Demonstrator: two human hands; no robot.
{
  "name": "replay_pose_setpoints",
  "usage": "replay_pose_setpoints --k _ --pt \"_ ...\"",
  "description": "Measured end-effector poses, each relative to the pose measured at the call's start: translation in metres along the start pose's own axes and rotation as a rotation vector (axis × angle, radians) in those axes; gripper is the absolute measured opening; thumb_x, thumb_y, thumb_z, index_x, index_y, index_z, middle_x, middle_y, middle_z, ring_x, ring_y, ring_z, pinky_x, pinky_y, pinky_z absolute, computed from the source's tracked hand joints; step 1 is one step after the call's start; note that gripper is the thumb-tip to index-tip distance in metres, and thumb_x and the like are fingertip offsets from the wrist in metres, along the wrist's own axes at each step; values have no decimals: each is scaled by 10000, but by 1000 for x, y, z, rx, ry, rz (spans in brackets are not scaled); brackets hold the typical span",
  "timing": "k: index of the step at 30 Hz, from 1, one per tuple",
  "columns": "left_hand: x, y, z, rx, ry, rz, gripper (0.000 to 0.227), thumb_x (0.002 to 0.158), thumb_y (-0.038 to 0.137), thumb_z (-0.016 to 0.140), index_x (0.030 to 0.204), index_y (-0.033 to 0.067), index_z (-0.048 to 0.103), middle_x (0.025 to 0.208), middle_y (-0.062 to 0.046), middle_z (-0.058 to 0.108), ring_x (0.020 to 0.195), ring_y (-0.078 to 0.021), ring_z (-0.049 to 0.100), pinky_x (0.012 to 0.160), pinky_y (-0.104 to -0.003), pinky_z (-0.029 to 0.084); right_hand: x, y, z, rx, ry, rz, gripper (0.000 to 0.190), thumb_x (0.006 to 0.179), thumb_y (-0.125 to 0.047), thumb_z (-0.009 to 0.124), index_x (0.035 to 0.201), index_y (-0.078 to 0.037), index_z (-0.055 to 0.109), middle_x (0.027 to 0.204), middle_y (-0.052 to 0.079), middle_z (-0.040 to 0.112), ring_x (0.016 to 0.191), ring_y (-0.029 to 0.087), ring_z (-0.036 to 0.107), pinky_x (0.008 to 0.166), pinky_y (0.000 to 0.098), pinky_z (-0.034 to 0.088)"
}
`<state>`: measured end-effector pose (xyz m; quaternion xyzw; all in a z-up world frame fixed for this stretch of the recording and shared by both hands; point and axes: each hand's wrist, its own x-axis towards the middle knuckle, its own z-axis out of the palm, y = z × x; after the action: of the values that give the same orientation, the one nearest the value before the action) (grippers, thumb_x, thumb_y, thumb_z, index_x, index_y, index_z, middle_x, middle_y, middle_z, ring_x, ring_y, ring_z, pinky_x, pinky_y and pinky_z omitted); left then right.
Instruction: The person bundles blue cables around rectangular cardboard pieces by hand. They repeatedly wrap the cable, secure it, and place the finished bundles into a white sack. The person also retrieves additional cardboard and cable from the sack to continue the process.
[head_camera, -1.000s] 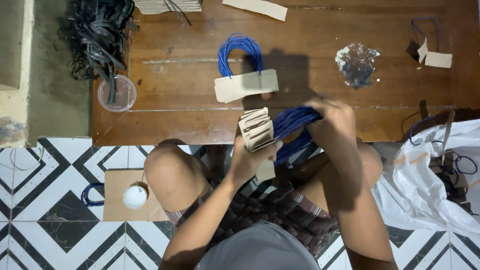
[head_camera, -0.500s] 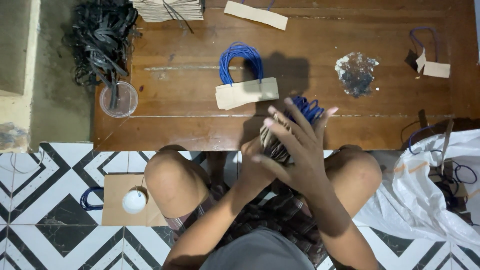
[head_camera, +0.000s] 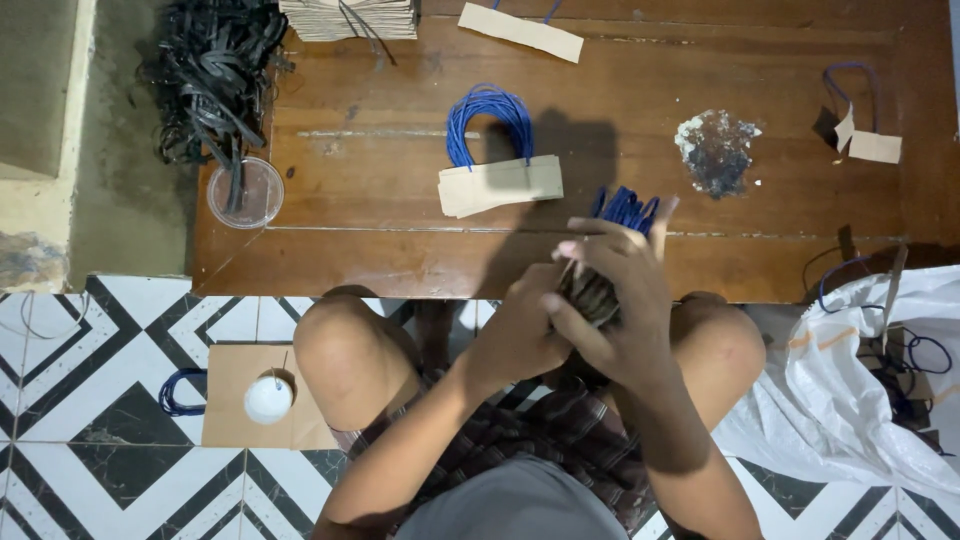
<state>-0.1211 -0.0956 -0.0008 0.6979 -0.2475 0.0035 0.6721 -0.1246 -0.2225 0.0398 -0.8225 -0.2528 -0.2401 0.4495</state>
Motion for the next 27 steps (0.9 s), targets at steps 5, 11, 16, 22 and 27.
replay_pose_setpoints --k 5,11,16,22,27 --pt "-3 -18 9 -218 105 -94 299 891 201 576 1145 44 566 947 -133 646 798 -213 584 745 -370 503 -9 10 3 -134 7 -40 278 924 -257 786 1079 -67 657 942 77 625 1014 321 679 1209 646 199" --pt "-5 -52 17 -589 288 -257 641 937 289 670 1464 107 355 1278 -112 572 1166 -197 556 1068 -351 422 -3 -3 -1 -248 -38 -38 738 854 -539 764 1412 -146 482 1377 199 491 1379 420 514 1224 607 112" --pt "9 -54 -9 -402 438 -681 475 924 392 611 1293 94 632 1228 -88 727 1167 -232 662 1055 -369 464 -12 -4 4 -201 227 134 691 932 -214 840 1448 -89 398 1497 188 395 1454 363 428 1279 549 338" --pt "40 -14 -11 -591 625 -669 900 835 709 587 1531 155 447 1338 -36 574 1211 -148 569 1063 -467 480 7 31 27 376 52 769 1028 921 -434 795 1567 -30 105 1573 238 299 1478 413 356 1197 616 296" --pt "39 -46 -12 -754 570 -277 411 1007 495 656 1262 179 594 1211 20 598 1180 -108 587 1083 -334 452 13 61 32 487 94 768 445 856 -234 854 1227 -78 663 1137 78 684 1087 158 625 973 339 491"
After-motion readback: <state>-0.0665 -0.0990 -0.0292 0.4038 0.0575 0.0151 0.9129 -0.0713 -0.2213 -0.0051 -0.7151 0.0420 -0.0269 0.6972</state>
